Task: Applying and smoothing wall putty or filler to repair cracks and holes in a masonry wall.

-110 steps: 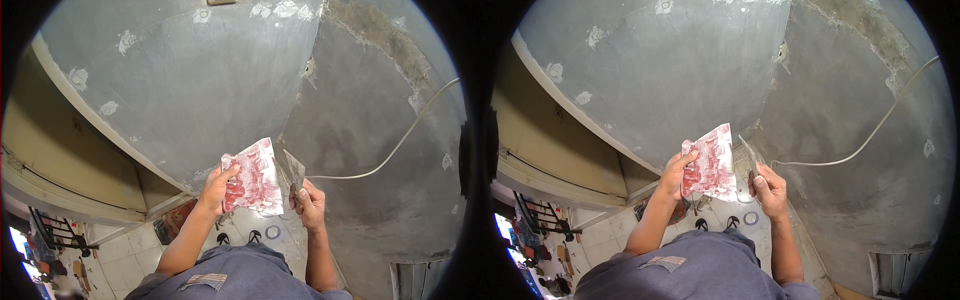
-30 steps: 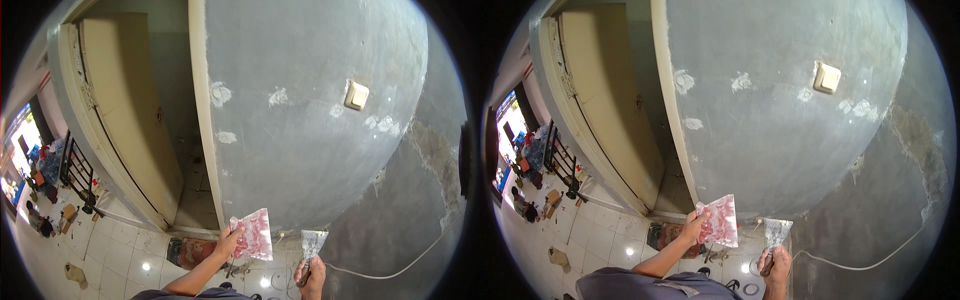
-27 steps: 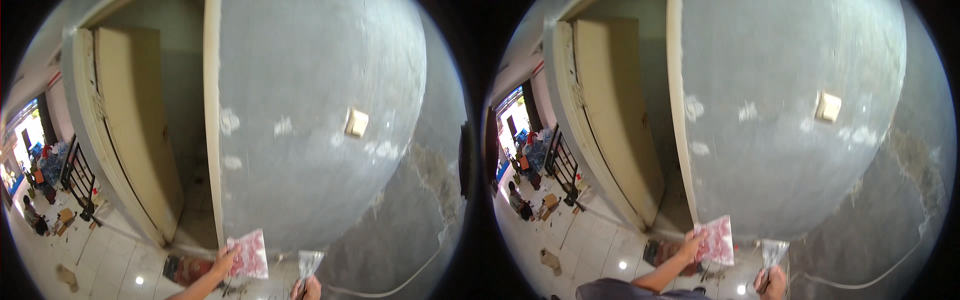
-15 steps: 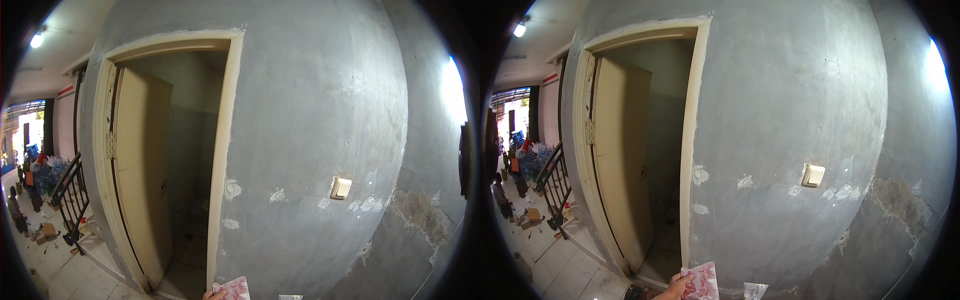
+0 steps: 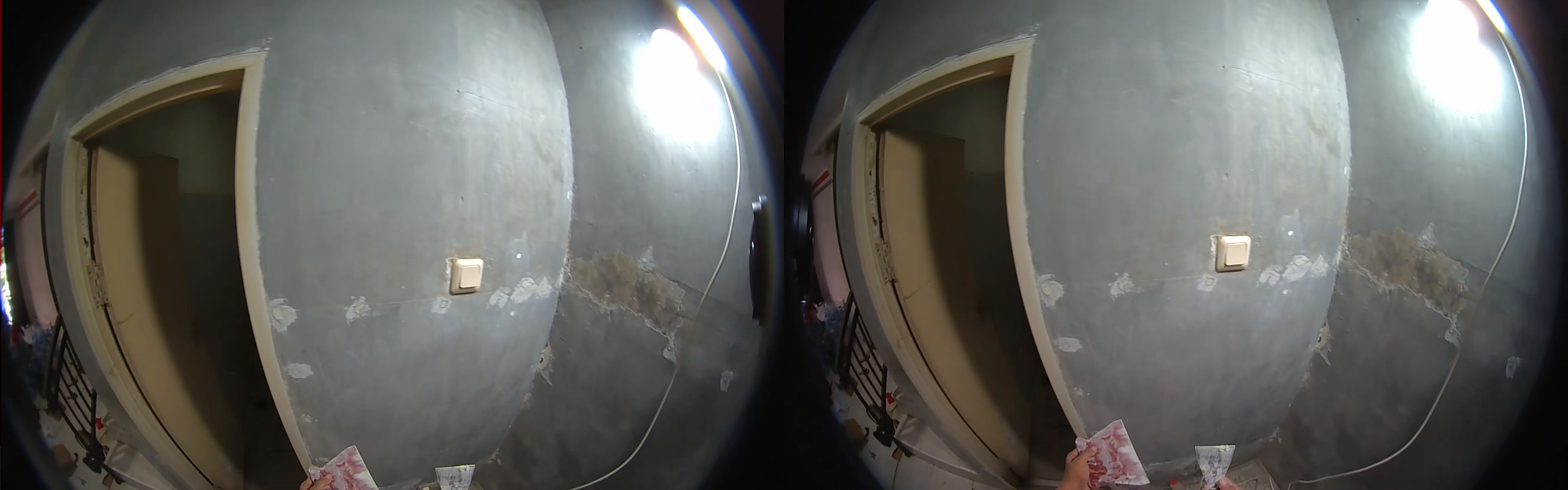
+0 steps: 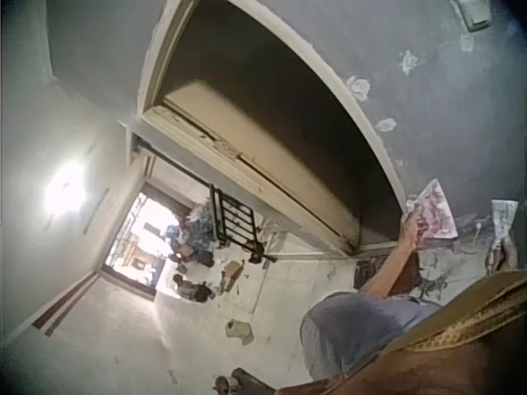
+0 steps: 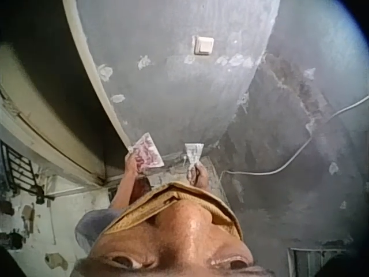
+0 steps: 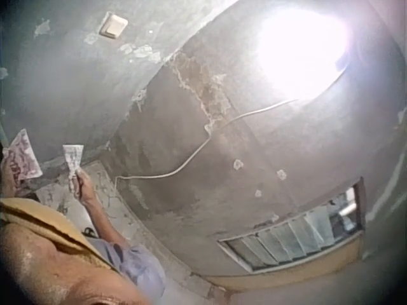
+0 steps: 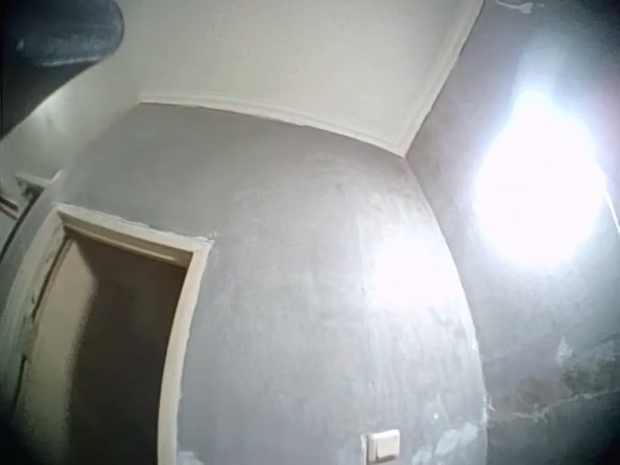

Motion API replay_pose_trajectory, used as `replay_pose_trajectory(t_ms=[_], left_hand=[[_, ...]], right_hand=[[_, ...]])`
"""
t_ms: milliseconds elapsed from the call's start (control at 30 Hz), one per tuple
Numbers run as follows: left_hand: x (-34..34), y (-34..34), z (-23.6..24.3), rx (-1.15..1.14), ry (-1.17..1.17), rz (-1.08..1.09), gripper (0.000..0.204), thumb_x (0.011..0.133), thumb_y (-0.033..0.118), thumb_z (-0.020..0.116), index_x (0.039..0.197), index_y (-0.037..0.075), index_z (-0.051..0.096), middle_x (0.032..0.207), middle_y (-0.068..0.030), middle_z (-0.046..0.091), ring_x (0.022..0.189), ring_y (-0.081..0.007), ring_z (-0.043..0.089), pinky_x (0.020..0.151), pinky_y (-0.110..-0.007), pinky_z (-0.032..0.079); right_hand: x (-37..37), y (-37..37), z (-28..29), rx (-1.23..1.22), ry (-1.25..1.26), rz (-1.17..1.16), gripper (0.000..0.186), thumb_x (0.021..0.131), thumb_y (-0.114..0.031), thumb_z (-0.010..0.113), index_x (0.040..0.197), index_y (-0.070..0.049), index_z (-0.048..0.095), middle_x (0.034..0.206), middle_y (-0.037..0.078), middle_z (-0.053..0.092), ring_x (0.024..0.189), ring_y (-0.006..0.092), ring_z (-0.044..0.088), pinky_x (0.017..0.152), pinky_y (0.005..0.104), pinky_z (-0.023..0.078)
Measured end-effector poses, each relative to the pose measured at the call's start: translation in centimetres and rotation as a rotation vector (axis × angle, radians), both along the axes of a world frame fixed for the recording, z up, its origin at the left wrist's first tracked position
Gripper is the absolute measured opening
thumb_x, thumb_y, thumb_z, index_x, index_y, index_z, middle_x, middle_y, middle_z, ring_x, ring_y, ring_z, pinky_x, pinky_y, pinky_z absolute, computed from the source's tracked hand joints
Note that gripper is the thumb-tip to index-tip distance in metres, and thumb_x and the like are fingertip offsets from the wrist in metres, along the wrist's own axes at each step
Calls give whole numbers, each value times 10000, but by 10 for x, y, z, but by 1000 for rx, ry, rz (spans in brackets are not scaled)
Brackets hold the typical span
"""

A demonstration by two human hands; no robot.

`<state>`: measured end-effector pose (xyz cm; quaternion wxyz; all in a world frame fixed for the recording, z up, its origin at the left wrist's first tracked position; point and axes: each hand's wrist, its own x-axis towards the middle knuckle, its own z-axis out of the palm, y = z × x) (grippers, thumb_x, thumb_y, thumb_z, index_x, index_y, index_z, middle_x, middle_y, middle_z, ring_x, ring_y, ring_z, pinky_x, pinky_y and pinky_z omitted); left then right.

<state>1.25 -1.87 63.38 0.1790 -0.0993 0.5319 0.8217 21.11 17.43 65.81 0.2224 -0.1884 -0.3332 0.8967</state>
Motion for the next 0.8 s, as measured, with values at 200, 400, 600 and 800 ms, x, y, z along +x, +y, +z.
replay_pose_trajectory(t_ms=[200, 400, 600, 800], left_hand=[[5, 14, -2, -23, -88, -71, 286, 858, 303, 654, 1013, 71, 593, 630, -47, 564, 434, -157, 545, 317, -269, 360], [0, 27, -14, 143, 88, -64, 103, 844, 108, 599, 926, 48, 609, 767, -36, 624, 632, -179, 634, 559, -322, 545], [-8, -5, -7, 40, 109, -66, 104, 855, 120, 579, 933, 58, 607, 802, -36, 626, 641, -180, 632, 561, -315, 541], [-14, -42, -2, 118, 162, 21, 143, 854, 105, 569, 970, 27, 602, 860, -60, 647, 750, -205, 652, 705, -343, 545]], right_hand=[[26, 23, -24, 48, 35, 95, 333, 947, -336, 454, 730, -89, 510, 505, 43, 451, 450, 163, 468, 386, 274, 371], [2, 50, -4, 11, 174, 2, 355, 933, -375, 487, 868, -31, 547, 636, 78, 552, 451, 169, 496, 407, 273, 401], [-69, 78, 125, 220, 482, 100, 266, 950, -339, 475, 967, -74, 492, 763, 72, 564, 518, 174, 531, 424, 283, 449], [-144, 113, 228, 347, 704, 48, 278, 967, -281, 481, 1176, -99, 461, 840, 54, 564, 579, 126, 538, 448, 255, 444]])
